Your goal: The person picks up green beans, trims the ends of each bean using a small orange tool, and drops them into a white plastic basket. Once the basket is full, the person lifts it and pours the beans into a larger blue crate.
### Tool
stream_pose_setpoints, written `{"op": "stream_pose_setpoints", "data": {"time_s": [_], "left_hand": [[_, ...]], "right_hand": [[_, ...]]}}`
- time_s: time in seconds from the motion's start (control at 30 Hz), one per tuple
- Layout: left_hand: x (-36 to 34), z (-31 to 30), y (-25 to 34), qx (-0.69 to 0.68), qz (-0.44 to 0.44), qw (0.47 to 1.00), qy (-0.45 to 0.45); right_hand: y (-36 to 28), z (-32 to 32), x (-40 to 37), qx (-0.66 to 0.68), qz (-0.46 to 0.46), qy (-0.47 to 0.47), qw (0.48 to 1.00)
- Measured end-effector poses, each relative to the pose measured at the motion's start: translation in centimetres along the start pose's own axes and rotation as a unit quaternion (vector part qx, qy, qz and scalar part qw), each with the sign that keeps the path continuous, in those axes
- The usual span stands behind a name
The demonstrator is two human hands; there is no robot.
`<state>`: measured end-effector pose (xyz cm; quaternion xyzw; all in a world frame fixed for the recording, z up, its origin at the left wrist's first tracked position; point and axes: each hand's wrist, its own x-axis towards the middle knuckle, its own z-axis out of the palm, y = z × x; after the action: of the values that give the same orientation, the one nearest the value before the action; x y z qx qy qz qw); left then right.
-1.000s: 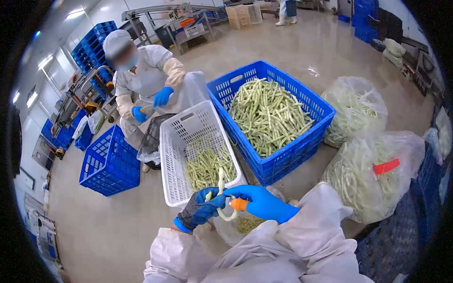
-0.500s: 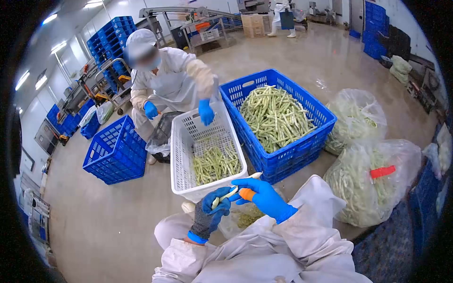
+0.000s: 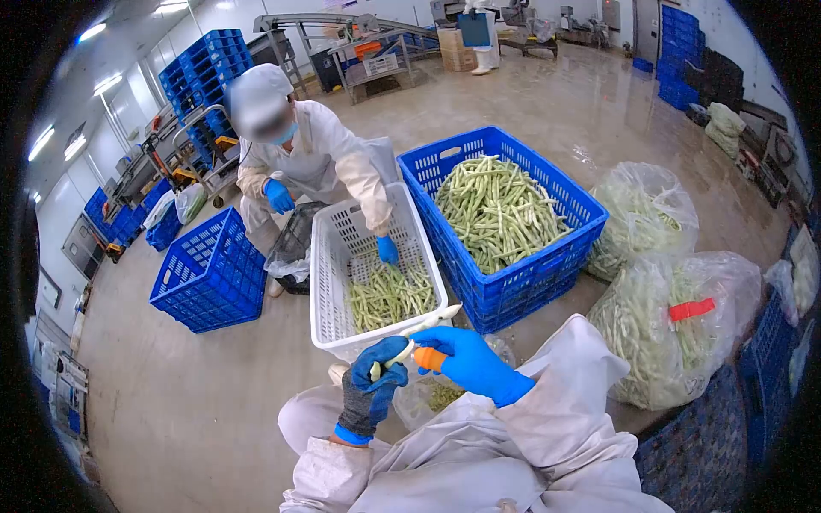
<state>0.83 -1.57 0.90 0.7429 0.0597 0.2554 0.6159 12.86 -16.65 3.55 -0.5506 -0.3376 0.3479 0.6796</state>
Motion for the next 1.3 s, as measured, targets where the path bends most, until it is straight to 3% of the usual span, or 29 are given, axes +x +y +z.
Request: {"op": "stream_pose_setpoints", "data": {"time_s": [0.07,0.13,0.17,0.23,0.27,0.33,0.37,0.43,0.57,0.63,0.7,0.73,0.8,0.87,0.97,1.03,1.13,1.27,1.3], "left_hand": [[-0.2,0.1,-0.3,0.018,0.009,1.0,0.004],[-0.4,0.4,-0.2,-0.06,-0.033,0.997,0.03],[-0.5,0.5,0.1,-0.059,-0.034,0.997,0.031],[-0.5,0.9,1.9,-0.108,-0.126,0.985,0.04],[-0.6,0.7,1.7,-0.108,-0.126,0.985,0.042],[-0.5,0.1,1.1,-0.256,-0.206,0.943,0.053],[-0.4,-0.5,0.7,-0.256,-0.204,0.943,0.057],[-0.5,-1.8,0.1,-0.395,-0.303,0.867,0.016],[-0.2,-0.5,-0.3,-0.275,-0.286,0.916,0.05],[-0.5,0.5,-0.4,-0.186,-0.279,0.942,-0.015],[-0.7,0.4,-0.8,-0.135,-0.229,0.956,-0.121],[-0.9,0.4,-0.9,-0.135,-0.23,0.956,-0.123],[-1.4,0.6,-0.7,-0.276,-0.275,0.903,-0.182],[-1.8,1.7,-0.7,-0.29,-0.271,0.907,-0.141],[-1.3,1.5,-0.3,-0.233,-0.264,0.918,-0.184],[-0.9,1.5,1.2,-0.193,-0.281,0.908,-0.242],[-1.0,1.8,1.0,-0.21,-0.295,0.899,-0.245],[-1.4,1.8,-1.1,-0.163,-0.259,0.926,-0.222],[-1.3,1.7,-1.1,-0.098,-0.225,0.947,-0.207]], "right_hand": [[-0.4,0.6,-0.3,-0.013,0.029,0.015,0.999],[-0.8,1.2,-0.6,-0.253,-0.032,0.05,0.966],[-0.6,1.3,-0.7,-0.253,-0.032,0.049,0.966],[0.0,1.5,-1.1,-0.442,-0.203,-0.003,0.874],[0.3,1.5,-1.3,-0.44,-0.204,-0.004,0.874],[0.7,0.9,-2.0,-0.483,-0.183,-0.012,0.856],[1.0,0.4,-2.4,-0.482,-0.185,-0.016,0.856],[1.5,-0.6,-3.2,-0.473,-0.154,0.008,0.868],[2.1,-1.1,-3.9,-0.419,-0.129,-0.005,0.899],[3.1,-1.1,-3.8,-0.131,-0.016,0.018,0.991],[2.7,-0.8,-3.7,-0.071,-0.008,0.033,0.997],[2.4,-0.7,-3.6,-0.012,-0.002,0.045,0.999],[2.1,-0.8,-3.5,-0.006,0.013,0.033,0.999],[2.1,-0.8,-3.2,-0.002,0.03,0.015,0.999],[1.8,-1.1,-2.8,0.015,-0.005,-0.004,1.0],[0.9,-1.3,-2.6,0.032,0.039,-0.026,0.998],[0.1,-1.6,-2.1,-0.005,0.111,-0.048,0.993],[0.0,-1.6,-1.7,-0.023,0.127,-0.035,0.991],[0.6,-1.5,-1.6,-0.075,0.091,-0.019,0.993]]}}
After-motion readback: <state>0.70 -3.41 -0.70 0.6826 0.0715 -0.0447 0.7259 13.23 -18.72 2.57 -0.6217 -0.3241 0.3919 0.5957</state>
